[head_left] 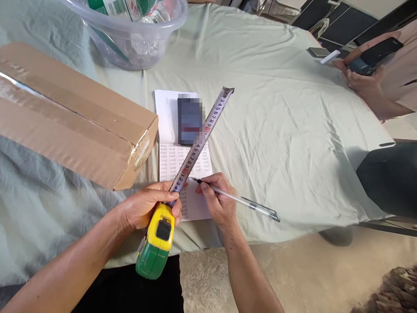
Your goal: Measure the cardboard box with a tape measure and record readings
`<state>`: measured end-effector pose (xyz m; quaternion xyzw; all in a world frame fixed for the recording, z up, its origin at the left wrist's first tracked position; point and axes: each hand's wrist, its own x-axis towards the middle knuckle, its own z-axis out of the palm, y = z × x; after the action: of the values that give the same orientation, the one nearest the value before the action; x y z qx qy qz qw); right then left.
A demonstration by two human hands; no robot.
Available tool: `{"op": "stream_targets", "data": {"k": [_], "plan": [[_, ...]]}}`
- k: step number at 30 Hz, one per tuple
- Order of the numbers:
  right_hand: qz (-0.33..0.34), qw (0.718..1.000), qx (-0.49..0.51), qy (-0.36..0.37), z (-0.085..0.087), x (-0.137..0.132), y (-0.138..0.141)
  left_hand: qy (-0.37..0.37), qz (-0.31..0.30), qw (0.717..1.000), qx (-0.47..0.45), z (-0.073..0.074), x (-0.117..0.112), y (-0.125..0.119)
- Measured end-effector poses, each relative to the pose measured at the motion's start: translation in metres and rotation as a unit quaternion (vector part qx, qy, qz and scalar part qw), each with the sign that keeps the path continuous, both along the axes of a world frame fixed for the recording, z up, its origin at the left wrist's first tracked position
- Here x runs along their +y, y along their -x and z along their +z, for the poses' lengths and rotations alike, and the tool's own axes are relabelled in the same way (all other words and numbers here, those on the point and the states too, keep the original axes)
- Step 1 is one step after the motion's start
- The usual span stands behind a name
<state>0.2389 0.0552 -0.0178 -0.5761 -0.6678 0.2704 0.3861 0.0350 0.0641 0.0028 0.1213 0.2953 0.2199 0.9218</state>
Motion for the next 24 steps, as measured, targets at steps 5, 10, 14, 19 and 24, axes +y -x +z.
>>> {"op": "stream_targets", "data": {"k": [5,10,14,19,24], "plan": [[0.017,1.0,0.012,-0.002,0.0014,0.001,0.0002,-0.012,0.002,1.0,-0.002,-0.0007,0.0,-0.0006],[0.017,1.0,0.005,-0.007,0.0006,0.0,0.0003,-0.018,0.006,1.0,-0.008,-0.0015,-0.0009,-0.0009],[-0.004,1.0,0.016,-0.012,-0.0008,-0.0019,-0.0002,-0.023,0.007,1.0,-0.006,-0.001,-0.0018,-0.0008],[-0.016,1.0,0.005,-0.007,0.0002,-0.0024,0.0004,-0.03,0.008,1.0,-0.006,-0.0015,-0.0022,-0.0009],[-0.015,1.0,0.003,-0.01,0.0013,-0.0013,0.001,-0.032,0.004,0.999,-0.003,-0.001,-0.0017,-0.0011]]}}
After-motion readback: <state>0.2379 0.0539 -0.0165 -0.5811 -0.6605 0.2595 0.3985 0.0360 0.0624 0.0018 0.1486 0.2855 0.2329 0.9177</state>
